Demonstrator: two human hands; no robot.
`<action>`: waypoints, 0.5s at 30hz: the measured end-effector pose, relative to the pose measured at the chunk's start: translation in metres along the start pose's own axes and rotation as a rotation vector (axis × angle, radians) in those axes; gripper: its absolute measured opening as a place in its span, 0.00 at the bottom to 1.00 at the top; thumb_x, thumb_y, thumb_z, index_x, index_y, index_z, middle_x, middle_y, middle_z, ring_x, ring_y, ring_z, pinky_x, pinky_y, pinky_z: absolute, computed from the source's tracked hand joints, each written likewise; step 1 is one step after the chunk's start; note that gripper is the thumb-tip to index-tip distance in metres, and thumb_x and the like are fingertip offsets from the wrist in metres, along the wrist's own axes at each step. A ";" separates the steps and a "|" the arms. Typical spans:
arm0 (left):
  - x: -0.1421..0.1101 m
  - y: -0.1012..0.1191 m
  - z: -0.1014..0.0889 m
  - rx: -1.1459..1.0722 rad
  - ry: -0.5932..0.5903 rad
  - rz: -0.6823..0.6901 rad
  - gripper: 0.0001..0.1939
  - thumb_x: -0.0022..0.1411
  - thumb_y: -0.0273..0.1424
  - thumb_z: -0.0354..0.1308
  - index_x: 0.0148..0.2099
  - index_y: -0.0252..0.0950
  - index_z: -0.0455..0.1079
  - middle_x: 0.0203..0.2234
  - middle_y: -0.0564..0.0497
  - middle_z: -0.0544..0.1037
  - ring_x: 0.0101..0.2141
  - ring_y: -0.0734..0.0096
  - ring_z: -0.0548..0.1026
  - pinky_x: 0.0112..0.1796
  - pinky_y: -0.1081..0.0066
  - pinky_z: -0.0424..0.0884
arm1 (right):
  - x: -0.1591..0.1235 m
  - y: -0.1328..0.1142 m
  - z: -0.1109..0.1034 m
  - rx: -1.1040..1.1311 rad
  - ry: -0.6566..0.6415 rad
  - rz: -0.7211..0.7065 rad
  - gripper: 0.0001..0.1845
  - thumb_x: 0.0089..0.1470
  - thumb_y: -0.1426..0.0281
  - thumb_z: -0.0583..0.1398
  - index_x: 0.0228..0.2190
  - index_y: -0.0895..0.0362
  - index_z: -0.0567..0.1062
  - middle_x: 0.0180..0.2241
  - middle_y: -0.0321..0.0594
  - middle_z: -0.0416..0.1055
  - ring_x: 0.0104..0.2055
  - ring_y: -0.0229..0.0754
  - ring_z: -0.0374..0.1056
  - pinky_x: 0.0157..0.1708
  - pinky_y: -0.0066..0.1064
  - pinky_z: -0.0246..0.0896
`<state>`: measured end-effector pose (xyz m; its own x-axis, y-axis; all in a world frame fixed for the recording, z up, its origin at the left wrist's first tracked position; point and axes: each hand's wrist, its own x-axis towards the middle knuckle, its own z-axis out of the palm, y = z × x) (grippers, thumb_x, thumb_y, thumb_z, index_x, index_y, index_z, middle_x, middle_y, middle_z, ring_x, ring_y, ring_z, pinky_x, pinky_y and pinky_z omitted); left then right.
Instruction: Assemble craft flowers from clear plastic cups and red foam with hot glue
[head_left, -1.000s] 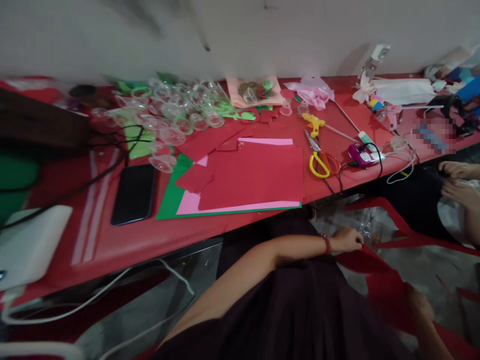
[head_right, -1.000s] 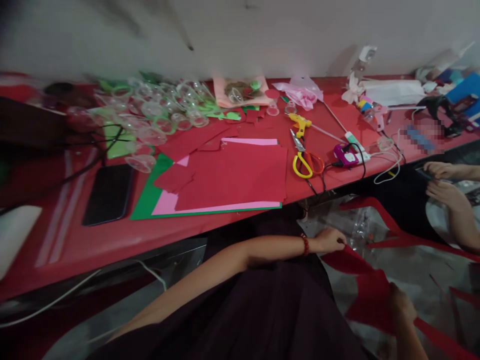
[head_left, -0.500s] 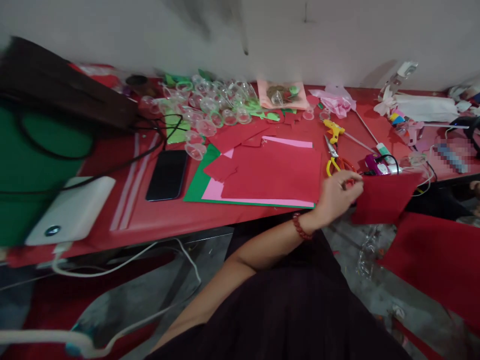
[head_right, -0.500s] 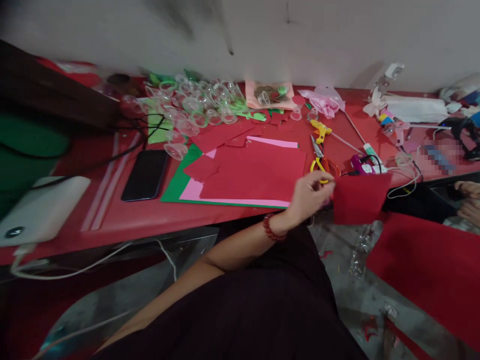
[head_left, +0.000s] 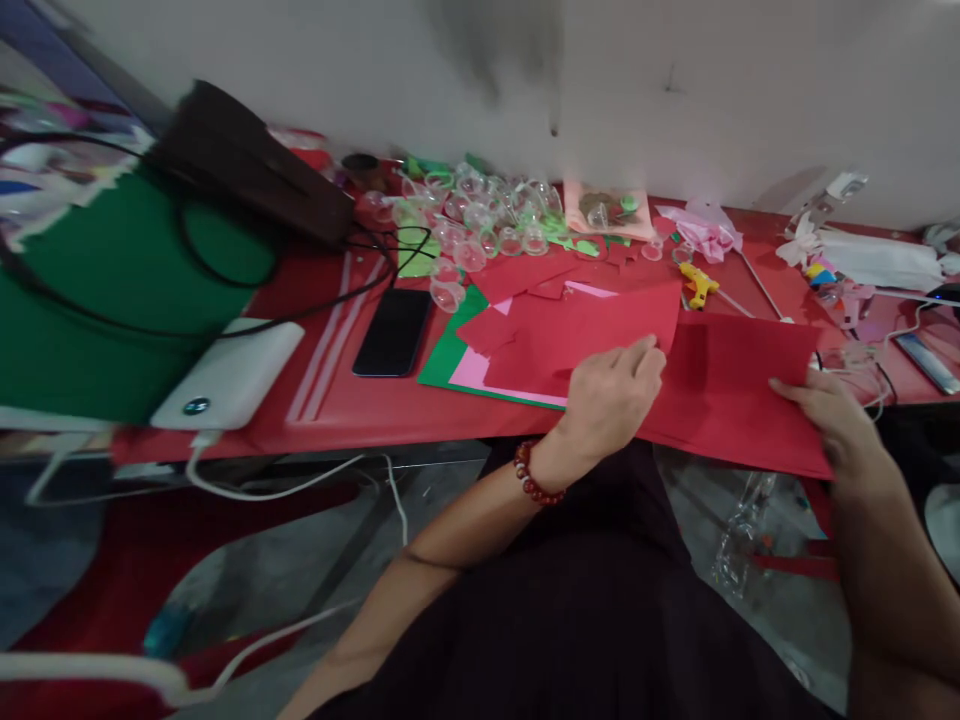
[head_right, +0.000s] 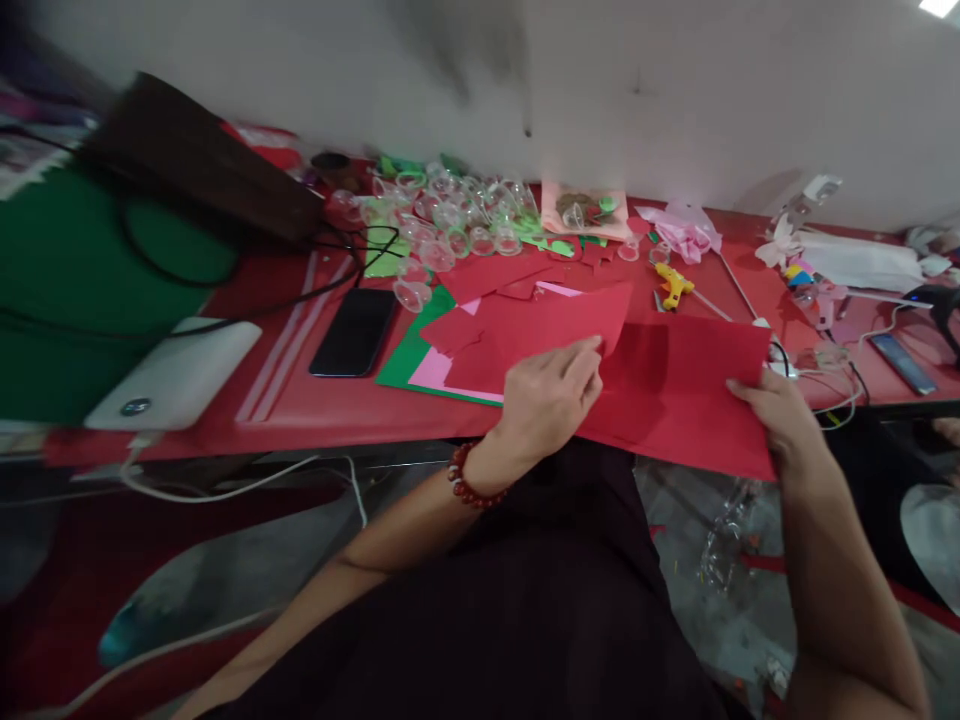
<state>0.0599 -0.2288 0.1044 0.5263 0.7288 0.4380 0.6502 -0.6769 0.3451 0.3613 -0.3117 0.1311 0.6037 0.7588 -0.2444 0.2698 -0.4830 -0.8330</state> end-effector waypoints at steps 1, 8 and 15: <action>-0.002 -0.001 0.005 0.034 -0.077 -0.006 0.15 0.76 0.25 0.49 0.50 0.38 0.77 0.54 0.44 0.84 0.42 0.67 0.83 0.42 0.68 0.75 | 0.021 -0.002 0.026 0.054 -0.044 0.033 0.06 0.60 0.66 0.70 0.37 0.56 0.82 0.40 0.54 0.84 0.40 0.53 0.82 0.41 0.45 0.79; -0.007 -0.022 0.035 0.098 -0.284 -0.015 0.14 0.74 0.23 0.52 0.54 0.36 0.76 0.44 0.44 0.84 0.41 0.61 0.83 0.40 0.66 0.77 | 0.072 -0.005 0.111 0.167 -0.222 -0.011 0.16 0.42 0.66 0.75 0.33 0.53 0.78 0.31 0.42 0.85 0.36 0.52 0.83 0.42 0.45 0.81; -0.006 -0.037 0.048 0.008 -0.346 -0.143 0.15 0.78 0.31 0.53 0.60 0.38 0.76 0.51 0.42 0.85 0.47 0.60 0.84 0.42 0.66 0.77 | 0.099 -0.007 0.149 0.179 -0.330 -0.136 0.20 0.43 0.69 0.70 0.41 0.53 0.75 0.39 0.42 0.85 0.38 0.48 0.82 0.43 0.43 0.80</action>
<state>0.0590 -0.2035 0.0494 0.5829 0.8087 0.0789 0.7342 -0.5658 0.3754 0.3072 -0.1680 0.0386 0.2900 0.9245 -0.2475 0.1779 -0.3062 -0.9352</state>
